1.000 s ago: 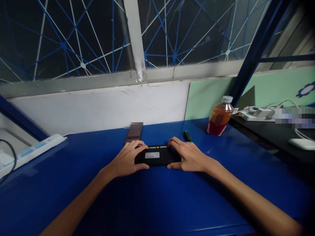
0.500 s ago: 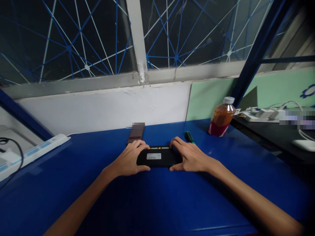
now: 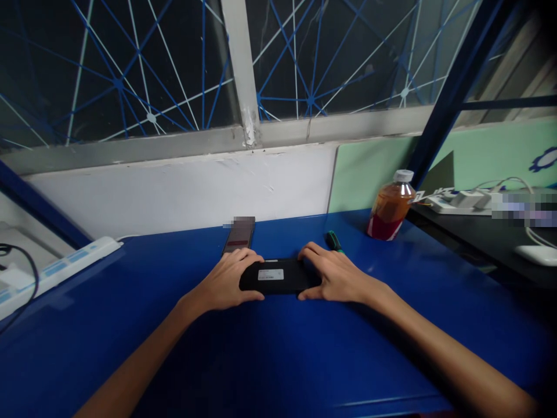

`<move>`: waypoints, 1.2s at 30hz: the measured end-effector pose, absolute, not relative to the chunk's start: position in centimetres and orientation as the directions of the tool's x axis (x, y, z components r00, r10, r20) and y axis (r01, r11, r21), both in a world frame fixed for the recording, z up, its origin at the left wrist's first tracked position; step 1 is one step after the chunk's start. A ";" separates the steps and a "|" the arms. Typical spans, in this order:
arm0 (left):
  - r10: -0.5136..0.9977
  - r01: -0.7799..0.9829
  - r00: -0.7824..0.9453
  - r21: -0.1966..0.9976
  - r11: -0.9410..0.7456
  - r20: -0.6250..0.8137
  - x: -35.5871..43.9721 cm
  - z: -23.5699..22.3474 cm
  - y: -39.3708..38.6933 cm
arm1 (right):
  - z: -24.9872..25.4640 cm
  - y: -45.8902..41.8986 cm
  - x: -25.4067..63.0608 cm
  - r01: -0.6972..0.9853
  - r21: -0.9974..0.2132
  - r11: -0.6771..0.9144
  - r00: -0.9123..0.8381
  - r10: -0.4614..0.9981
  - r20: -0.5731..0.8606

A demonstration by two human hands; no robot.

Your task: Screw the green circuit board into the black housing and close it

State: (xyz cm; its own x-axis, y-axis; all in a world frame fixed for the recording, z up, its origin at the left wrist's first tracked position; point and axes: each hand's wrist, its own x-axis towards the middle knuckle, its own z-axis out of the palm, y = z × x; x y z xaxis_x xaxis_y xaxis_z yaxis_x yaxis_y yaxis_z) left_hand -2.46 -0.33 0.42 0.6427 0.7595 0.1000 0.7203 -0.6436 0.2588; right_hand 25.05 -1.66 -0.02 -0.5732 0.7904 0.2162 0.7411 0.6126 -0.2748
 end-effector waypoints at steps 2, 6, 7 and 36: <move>0.756 0.717 0.647 0.257 -0.648 0.102 -2.5 0.4 -0.3 | -0.2 -1.7 25.1 0.738 -0.260 0.622 -0.582 0.783 0.220; 0.759 0.725 0.645 0.243 -0.645 0.092 -2.5 0.6 -0.4 | -0.5 -1.7 25.1 0.730 -0.223 0.646 -0.602 0.762 0.238; 0.760 0.726 0.644 0.241 -0.644 0.091 -2.5 0.6 -0.4 | -0.6 -1.7 25.1 0.727 -0.222 0.650 -0.606 0.759 0.239; 0.717 0.712 0.670 0.108 -0.694 0.189 -1.5 1.0 -1.8 | -0.1 -2.4 24.4 0.699 -0.182 0.691 -0.626 0.715 0.312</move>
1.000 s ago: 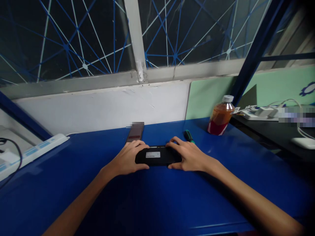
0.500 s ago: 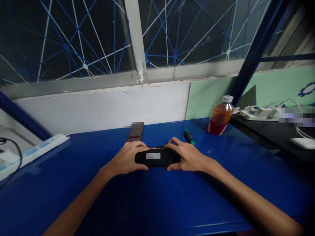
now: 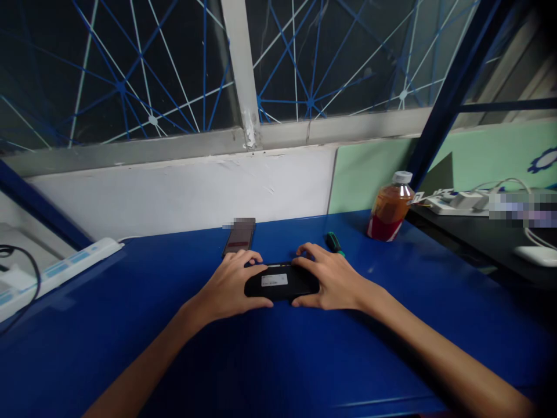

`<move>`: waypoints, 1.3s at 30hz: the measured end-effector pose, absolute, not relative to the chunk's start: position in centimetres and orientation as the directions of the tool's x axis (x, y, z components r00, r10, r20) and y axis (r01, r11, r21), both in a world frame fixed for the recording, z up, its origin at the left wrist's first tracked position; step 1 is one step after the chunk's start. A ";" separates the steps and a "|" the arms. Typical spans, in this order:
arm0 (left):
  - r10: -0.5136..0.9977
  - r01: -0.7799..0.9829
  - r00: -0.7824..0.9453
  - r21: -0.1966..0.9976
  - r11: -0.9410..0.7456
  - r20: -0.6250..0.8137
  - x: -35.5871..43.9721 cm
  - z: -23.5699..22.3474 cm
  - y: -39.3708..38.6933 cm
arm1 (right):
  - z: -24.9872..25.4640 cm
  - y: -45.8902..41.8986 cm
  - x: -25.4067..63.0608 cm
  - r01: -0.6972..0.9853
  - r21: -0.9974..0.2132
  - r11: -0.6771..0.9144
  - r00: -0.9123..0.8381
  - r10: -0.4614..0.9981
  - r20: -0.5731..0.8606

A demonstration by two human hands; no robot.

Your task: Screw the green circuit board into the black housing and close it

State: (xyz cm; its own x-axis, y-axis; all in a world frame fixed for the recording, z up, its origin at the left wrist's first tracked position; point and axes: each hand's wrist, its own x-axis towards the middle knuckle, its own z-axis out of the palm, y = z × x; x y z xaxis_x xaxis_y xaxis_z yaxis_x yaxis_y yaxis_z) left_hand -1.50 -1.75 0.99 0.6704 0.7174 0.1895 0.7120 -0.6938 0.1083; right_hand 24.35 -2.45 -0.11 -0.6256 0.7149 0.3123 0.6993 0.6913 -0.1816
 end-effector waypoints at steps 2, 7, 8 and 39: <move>0.720 0.721 0.666 0.077 -0.688 0.195 -1.1 0.7 -2.1 | -0.2 -2.4 24.3 0.693 -0.152 0.705 -0.638 0.698 0.324; 0.716 0.731 0.653 0.043 -0.681 0.247 -0.3 0.1 -2.9 | -0.5 -2.3 24.2 0.687 -0.137 0.714 -0.650 0.687 0.324; 0.719 0.734 0.647 0.047 -0.677 0.253 -0.2 0.0 -3.0 | -0.5 -2.3 24.2 0.685 -0.139 0.715 -0.651 0.687 0.323; 0.790 0.778 0.573 0.160 -0.608 0.219 0.1 0.3 -3.1 | -0.2 -2.6 23.5 0.723 -0.280 0.632 -0.584 0.775 0.241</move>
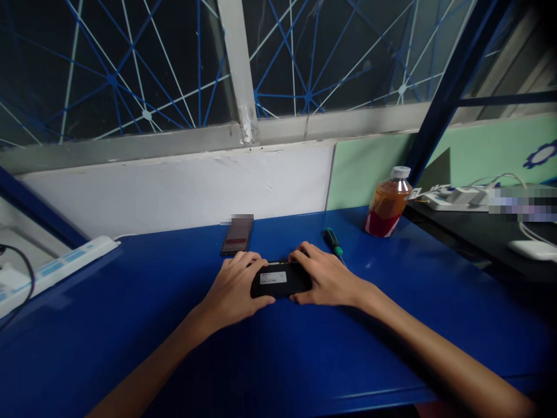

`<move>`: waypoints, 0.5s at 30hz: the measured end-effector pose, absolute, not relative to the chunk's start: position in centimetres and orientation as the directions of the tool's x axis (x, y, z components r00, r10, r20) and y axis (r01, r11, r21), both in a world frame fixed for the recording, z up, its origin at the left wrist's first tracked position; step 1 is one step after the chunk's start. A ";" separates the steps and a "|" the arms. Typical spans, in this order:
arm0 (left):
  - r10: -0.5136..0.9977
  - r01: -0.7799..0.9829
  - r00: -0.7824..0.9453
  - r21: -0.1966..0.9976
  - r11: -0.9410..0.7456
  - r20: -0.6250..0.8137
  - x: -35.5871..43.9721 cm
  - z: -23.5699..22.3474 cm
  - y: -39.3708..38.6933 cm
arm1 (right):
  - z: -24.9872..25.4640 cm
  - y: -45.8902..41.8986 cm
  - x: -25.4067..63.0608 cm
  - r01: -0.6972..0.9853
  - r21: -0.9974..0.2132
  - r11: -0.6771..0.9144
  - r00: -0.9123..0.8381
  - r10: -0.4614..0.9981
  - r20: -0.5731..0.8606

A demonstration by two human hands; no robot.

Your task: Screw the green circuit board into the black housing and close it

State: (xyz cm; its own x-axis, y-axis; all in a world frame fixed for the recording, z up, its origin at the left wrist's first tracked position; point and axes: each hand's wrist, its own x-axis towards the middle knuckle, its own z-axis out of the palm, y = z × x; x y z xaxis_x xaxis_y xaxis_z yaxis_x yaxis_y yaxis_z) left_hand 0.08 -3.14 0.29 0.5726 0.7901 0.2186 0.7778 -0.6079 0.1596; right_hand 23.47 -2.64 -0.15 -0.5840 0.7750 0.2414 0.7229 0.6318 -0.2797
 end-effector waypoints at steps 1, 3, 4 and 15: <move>0.787 0.776 0.576 0.156 -0.612 0.220 0.0 0.3 -3.1 | -0.2 -2.7 23.5 0.726 -0.269 0.633 -0.584 0.774 0.246; 0.782 0.773 0.581 0.149 -0.617 0.225 -0.1 0.2 -2.9 | -0.2 -2.8 23.5 0.731 -0.235 0.640 -0.588 0.767 0.259; 0.781 0.772 0.581 0.146 -0.618 0.229 -0.1 0.1 -2.8 | -0.2 -2.8 23.6 0.734 -0.212 0.646 -0.592 0.760 0.266; 0.749 0.744 0.610 0.138 -0.654 0.259 0.0 -0.2 -2.9 | -0.7 -2.7 23.2 0.688 -0.162 0.707 -0.629 0.693 0.352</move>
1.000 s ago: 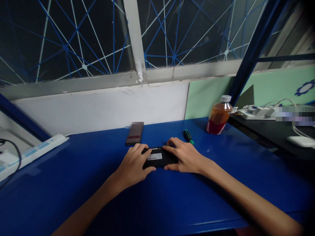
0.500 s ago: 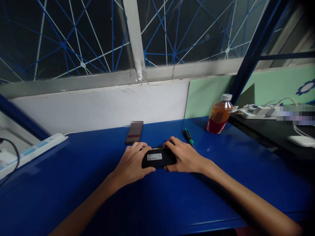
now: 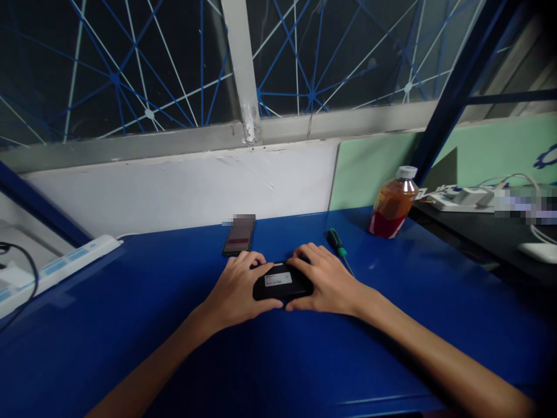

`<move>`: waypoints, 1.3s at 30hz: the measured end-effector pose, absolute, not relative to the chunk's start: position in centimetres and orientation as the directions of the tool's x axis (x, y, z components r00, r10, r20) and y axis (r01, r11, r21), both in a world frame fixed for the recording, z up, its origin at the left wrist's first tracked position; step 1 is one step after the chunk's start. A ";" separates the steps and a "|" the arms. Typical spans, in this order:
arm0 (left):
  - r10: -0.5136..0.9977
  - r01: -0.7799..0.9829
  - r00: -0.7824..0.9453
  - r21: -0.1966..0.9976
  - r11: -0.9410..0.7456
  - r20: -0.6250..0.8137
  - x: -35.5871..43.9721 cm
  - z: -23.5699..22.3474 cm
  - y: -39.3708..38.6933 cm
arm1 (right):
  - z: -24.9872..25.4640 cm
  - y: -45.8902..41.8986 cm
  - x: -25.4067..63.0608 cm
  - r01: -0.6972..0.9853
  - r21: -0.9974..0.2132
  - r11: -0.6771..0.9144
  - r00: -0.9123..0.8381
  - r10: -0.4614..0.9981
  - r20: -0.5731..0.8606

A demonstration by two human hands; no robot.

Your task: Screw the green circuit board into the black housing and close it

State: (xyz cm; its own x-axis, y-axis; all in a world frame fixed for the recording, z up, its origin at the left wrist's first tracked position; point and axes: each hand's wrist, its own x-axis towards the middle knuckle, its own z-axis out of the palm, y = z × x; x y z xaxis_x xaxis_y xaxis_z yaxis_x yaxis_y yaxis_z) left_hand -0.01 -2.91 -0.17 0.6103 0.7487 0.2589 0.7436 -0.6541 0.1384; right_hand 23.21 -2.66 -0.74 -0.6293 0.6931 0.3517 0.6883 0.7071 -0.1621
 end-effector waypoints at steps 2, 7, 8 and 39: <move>0.748 0.743 0.612 0.137 -0.655 0.257 0.1 -0.1 -3.1 | -0.9 -2.6 22.9 0.679 -0.166 0.715 -0.634 0.685 0.358; 0.759 0.759 0.599 0.121 -0.639 0.255 0.5 0.0 -3.4 | -1.2 -2.2 22.7 0.659 -0.190 0.728 -0.643 0.676 0.360; 0.759 0.760 0.598 0.118 -0.639 0.259 0.5 -0.1 -3.4 | -1.2 -2.1 22.7 0.661 -0.193 0.725 -0.640 0.680 0.358; 0.760 0.751 0.611 0.144 -0.645 0.219 0.3 0.2 -2.9 | -1.3 -1.9 22.6 0.676 -0.269 0.686 -0.603 0.725 0.333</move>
